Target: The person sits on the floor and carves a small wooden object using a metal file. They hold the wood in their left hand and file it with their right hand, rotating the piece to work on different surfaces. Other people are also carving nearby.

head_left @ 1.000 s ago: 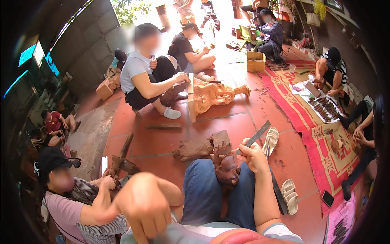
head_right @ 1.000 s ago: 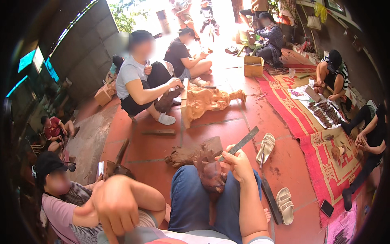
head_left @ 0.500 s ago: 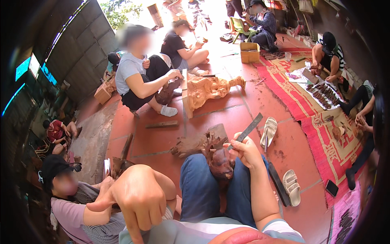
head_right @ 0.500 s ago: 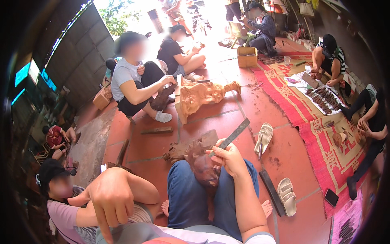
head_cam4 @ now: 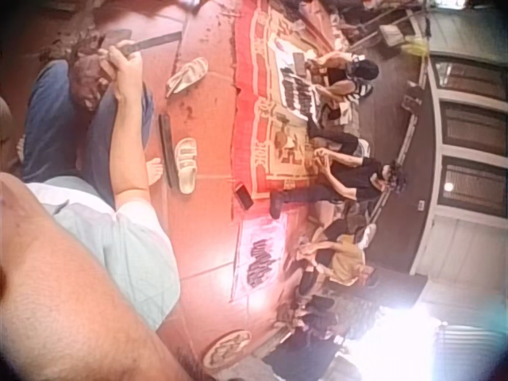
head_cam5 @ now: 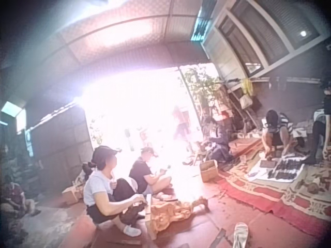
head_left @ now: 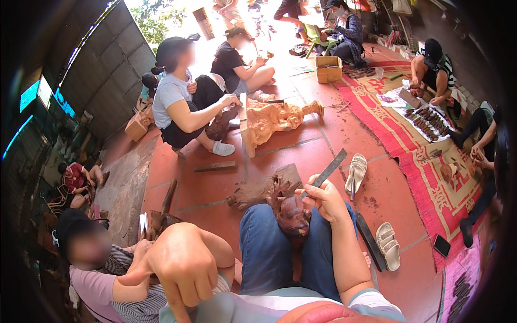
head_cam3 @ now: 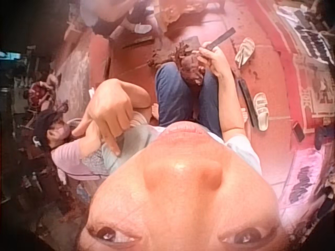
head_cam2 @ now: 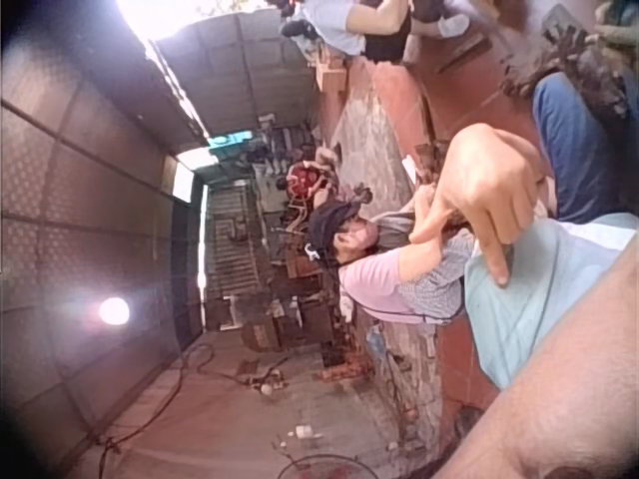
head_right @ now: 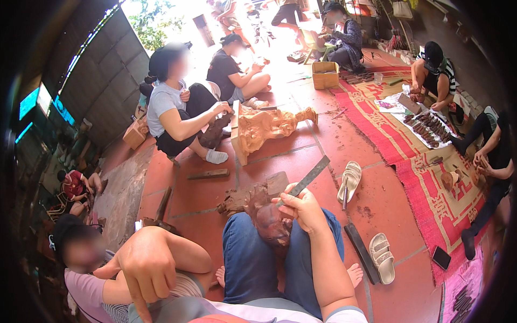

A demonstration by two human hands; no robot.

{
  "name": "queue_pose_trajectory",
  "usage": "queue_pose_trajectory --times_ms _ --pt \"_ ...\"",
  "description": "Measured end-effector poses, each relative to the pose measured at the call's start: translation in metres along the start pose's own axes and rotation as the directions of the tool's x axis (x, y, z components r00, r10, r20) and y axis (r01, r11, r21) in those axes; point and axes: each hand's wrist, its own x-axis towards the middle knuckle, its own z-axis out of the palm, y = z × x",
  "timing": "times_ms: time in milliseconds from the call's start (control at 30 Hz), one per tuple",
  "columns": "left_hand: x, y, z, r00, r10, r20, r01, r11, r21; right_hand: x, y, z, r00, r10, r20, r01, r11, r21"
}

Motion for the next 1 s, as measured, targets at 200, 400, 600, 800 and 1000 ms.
queue_pose_trajectory --times_ms 200,400,600,800,1000 --pt "-0.001 0.004 0.006 1.0 -0.012 -0.005 0.012 1.0 0.026 0.001 0.001 0.0 1.0 -0.006 0.002 0.006 1.0 0.0" --pt "-0.003 0.004 0.007 1.0 -0.012 0.012 0.012 0.999 0.038 0.0 0.001 -0.001 1.0 -0.008 0.008 0.008 1.0 -0.002" --pt "-0.003 0.004 0.008 1.0 -0.02 0.009 0.019 0.999 0.044 0.0 0.001 0.001 1.0 -0.005 0.001 0.005 1.0 0.0" --pt "-0.006 0.005 0.004 0.995 -0.067 0.08 0.065 0.998 0.028 -0.001 -0.001 0.0 1.0 -0.013 -0.011 0.013 1.0 -0.003" --pt "-0.013 0.002 0.014 0.997 -0.056 0.057 0.052 0.996 0.066 0.0 0.0 -0.003 1.0 0.009 0.007 -0.009 1.0 -0.018"
